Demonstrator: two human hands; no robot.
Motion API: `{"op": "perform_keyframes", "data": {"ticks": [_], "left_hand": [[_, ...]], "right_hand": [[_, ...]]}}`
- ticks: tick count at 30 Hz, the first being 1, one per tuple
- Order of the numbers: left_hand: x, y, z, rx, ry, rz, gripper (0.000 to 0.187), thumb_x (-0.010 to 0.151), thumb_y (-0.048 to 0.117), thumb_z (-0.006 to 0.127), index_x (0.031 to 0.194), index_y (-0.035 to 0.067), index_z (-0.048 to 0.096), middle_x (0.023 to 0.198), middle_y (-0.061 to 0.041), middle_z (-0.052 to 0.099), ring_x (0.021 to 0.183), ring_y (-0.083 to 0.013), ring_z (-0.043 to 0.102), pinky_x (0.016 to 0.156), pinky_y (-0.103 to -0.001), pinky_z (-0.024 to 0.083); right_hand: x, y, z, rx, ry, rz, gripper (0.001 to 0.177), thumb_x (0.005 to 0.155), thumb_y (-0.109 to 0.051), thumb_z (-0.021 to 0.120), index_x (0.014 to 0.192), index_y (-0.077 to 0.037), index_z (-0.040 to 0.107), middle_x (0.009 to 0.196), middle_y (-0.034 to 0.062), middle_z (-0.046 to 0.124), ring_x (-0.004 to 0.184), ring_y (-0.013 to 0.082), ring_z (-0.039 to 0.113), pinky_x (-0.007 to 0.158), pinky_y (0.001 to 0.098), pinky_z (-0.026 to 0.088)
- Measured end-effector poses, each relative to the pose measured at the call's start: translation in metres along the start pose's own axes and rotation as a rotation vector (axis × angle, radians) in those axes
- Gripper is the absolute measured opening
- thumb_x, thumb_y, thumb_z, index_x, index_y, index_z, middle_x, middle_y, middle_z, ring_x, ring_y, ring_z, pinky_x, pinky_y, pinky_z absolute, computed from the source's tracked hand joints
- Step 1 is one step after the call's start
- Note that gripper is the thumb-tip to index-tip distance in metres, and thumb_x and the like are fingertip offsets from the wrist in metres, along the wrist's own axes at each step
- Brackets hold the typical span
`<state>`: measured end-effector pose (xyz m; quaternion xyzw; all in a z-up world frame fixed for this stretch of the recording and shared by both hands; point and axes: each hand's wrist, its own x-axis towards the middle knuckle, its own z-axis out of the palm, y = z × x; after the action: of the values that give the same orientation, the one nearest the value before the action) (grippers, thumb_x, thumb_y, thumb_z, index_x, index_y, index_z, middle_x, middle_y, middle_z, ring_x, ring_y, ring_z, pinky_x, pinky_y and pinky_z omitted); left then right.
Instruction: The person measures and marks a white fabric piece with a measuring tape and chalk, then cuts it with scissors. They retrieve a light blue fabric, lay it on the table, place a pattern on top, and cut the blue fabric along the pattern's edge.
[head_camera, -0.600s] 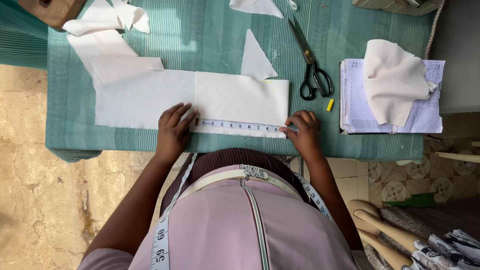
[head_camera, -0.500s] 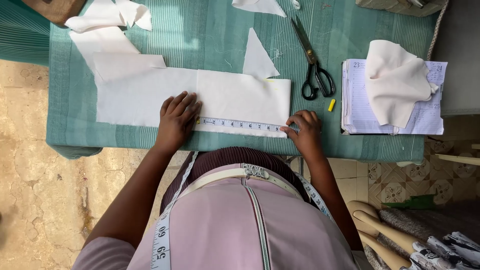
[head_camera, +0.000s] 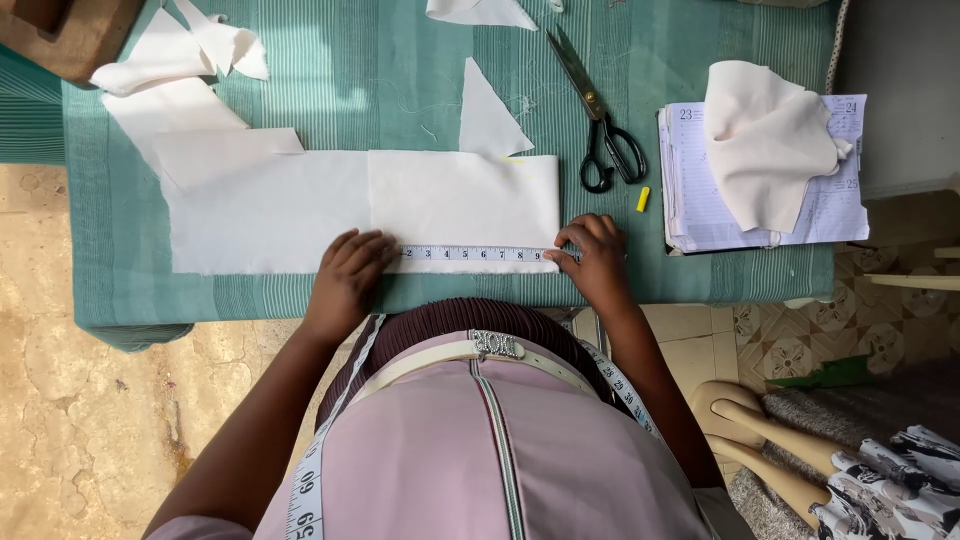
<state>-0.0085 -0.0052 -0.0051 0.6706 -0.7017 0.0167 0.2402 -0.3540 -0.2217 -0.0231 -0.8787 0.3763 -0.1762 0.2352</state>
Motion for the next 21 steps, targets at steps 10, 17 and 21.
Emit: {"op": "perform_keyframes", "data": {"ticks": [10, 17, 21], "left_hand": [[-0.008, 0.001, 0.0, -0.05, 0.028, 0.026, 0.03, 0.104, 0.01, 0.055, 0.129, 0.014, 0.072, 0.132, -0.002, 0.07, 0.133, -0.0224, 0.06, 0.118, -0.04, 0.043], [-0.008, 0.004, -0.001, -0.044, 0.045, 0.021, 0.029, 0.104, 0.009, 0.056, 0.127, 0.013, 0.073, 0.131, -0.002, 0.07, 0.131, -0.0221, 0.062, 0.117, -0.039, 0.044], [-0.006, 0.006, -0.004, -0.039, 0.033, 0.009, 0.029, 0.102, 0.008, 0.058, 0.125, 0.013, 0.074, 0.128, -0.001, 0.072, 0.129, -0.0209, 0.063, 0.116, -0.038, 0.044]], "right_hand": [[-0.004, 0.018, -0.015, 0.105, -0.025, -0.053, 0.01, 0.093, -0.016, 0.078, 0.093, -0.017, 0.068, 0.1, 0.0041, 0.062, 0.103, 0.0301, 0.061, 0.088, 0.0474, 0.046], [-0.008, 0.02, -0.013, 0.056, -0.055, -0.055, 0.008, 0.092, -0.016, 0.077, 0.096, -0.021, 0.071, 0.107, 0.0028, 0.063, 0.11, 0.0287, 0.058, 0.092, 0.0473, 0.044], [-0.008, 0.017, -0.014, 0.046, -0.064, -0.047, 0.009, 0.094, -0.016, 0.076, 0.097, -0.024, 0.073, 0.107, 0.0013, 0.063, 0.11, 0.0271, 0.058, 0.092, 0.0466, 0.044]]}}
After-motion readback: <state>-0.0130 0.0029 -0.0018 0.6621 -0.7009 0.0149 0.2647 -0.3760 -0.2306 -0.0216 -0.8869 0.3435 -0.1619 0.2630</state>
